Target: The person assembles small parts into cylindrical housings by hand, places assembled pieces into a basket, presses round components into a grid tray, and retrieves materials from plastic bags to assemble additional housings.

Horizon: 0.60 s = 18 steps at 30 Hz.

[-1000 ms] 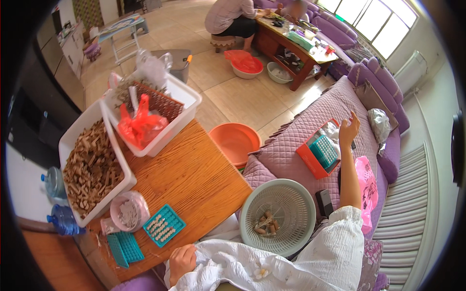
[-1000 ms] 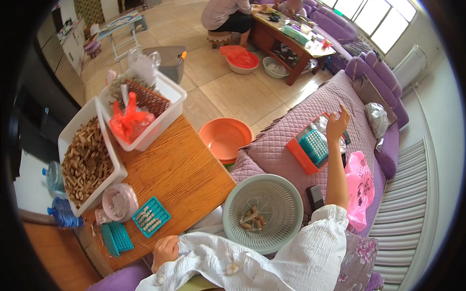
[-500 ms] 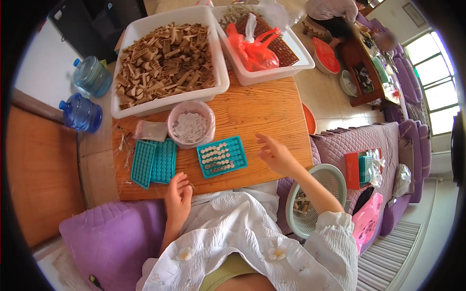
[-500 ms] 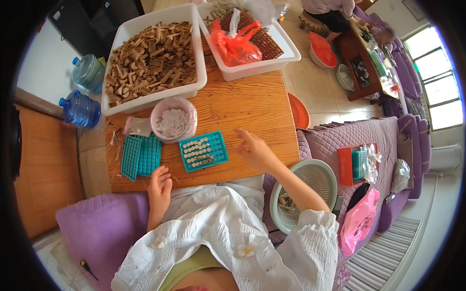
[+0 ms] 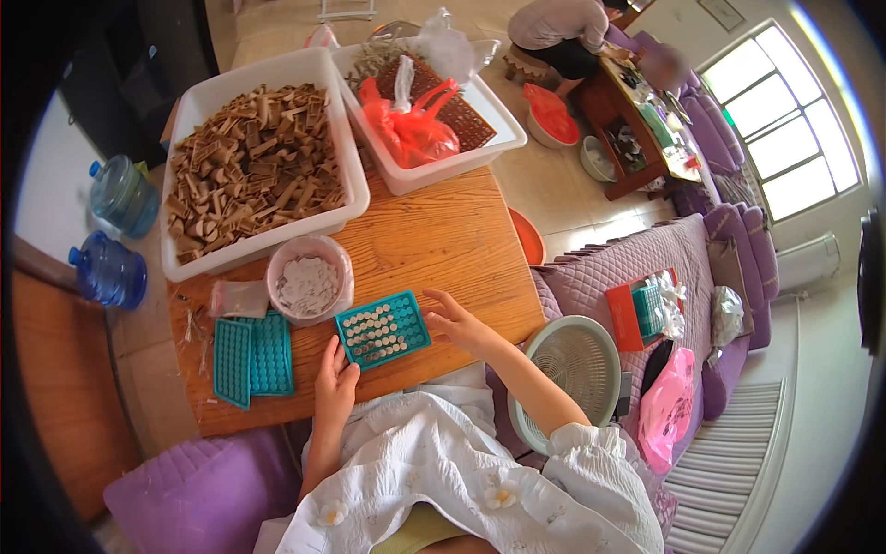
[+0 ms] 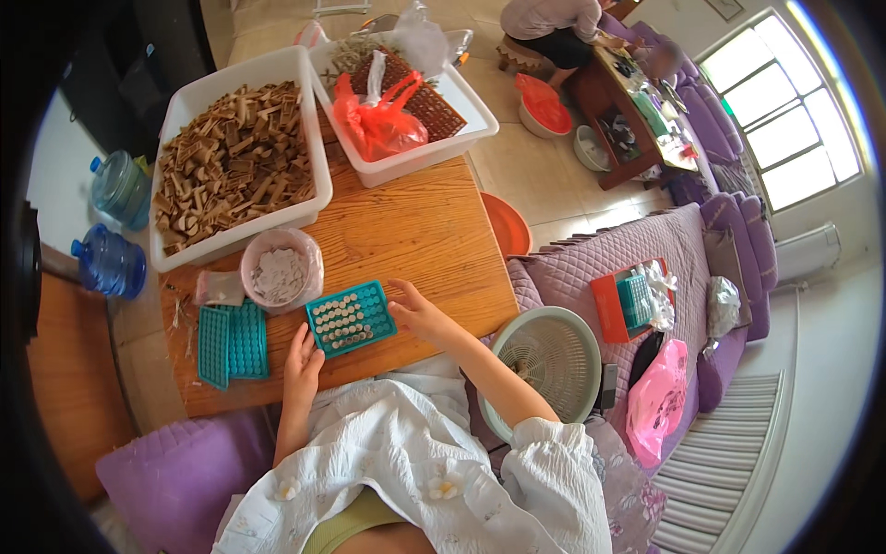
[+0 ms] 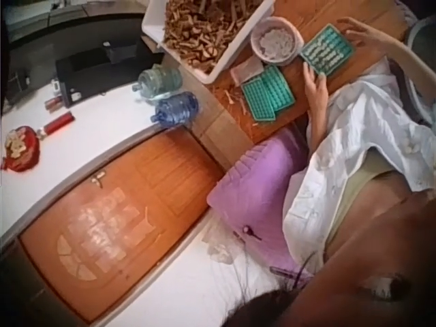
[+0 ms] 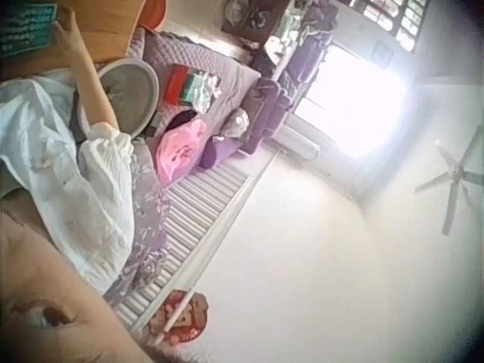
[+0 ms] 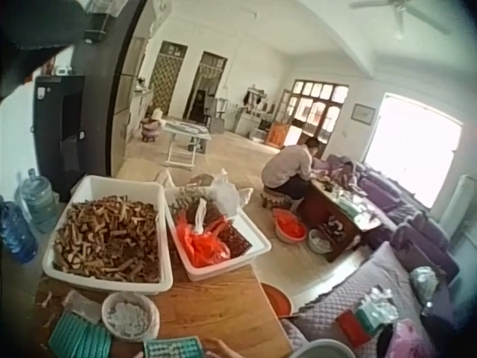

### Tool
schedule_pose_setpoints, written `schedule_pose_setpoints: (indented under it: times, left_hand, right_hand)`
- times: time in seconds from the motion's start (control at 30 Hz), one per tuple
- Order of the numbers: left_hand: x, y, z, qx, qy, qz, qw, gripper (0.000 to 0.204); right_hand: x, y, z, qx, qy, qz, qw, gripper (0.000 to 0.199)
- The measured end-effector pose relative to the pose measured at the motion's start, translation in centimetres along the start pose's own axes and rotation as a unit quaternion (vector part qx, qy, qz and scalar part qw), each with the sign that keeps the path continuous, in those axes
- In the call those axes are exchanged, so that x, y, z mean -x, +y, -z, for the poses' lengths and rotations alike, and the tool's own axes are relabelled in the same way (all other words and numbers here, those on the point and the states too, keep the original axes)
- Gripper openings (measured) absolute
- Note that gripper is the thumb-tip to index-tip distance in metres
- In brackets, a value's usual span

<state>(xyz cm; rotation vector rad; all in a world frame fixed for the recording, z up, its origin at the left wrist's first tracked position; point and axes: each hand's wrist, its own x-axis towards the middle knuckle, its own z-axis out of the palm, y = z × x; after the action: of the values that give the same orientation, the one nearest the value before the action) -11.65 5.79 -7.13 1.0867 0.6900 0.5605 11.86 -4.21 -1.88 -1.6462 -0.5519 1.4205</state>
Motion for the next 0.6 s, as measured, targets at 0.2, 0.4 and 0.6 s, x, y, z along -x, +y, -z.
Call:
schedule_pose_setpoints:
  times: [0.2,0.4,0.6]
  left_hand:
    - [-1.5,1.1,-1.1,0.015,-0.055,0.039,0.998,0.058]
    - [-0.6,5.8,0.4,-0.125,-0.083,0.046,0.988,0.051]
    - [0.5,11.1,0.9,-0.248,-0.072,-0.014,0.966,0.040]
  right_hand:
    - [1.3,-0.6,2.2,-0.001,0.058,0.013,0.998,0.053]
    - [2.9,-2.3,6.9,0.115,0.035,0.055,0.991,0.038]
    - [0.3,-4.7,9.3,0.172,0.120,0.171,0.963,0.025]
